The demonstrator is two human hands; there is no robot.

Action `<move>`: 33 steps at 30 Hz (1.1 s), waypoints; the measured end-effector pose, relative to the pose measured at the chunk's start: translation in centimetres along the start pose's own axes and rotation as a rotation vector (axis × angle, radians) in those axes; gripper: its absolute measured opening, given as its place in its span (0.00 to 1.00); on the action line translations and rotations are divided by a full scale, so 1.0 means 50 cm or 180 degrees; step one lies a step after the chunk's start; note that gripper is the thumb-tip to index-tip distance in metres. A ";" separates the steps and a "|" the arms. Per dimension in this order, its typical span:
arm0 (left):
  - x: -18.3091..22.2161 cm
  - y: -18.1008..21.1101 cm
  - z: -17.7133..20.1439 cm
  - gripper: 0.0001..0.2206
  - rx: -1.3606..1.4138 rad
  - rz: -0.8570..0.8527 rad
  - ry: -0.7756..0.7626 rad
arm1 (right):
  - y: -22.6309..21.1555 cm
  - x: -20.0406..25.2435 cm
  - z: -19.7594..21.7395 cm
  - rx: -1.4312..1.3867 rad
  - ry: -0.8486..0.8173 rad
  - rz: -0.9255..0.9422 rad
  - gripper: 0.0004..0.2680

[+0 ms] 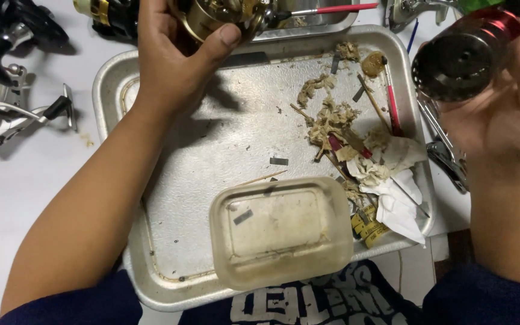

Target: A person is reassembling a fishing reel by fitting the spool into the body and using a screwdriver to fasten components.

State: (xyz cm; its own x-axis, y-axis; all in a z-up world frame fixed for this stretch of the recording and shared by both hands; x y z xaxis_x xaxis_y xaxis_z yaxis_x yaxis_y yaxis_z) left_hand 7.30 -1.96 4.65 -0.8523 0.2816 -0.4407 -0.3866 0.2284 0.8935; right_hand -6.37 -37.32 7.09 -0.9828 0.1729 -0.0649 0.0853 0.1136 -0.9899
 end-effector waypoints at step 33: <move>-0.005 -0.015 0.080 0.11 0.0718 -0.0511 0.1061 | 0.045 0.270 -0.364 0.3256 -0.4070 0.2377 0.10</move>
State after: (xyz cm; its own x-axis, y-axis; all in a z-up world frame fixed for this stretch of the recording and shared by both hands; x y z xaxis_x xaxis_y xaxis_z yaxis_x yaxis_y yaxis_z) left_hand 9.22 1.54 3.76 -0.8691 -0.0821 -0.4877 -0.4684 0.4532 0.7584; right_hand -16.47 -16.92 6.29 -0.3351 -0.9411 -0.0446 0.8861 -0.2988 -0.3542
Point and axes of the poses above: each hand's wrist, its own x-axis away from the middle knuckle, its own z-axis out of the back of the hand, y = z × x, the point moved 9 cm from there along -x, towards the middle knuckle, and after that the axes turned 7 degrees about x, right-handed, at the moved point
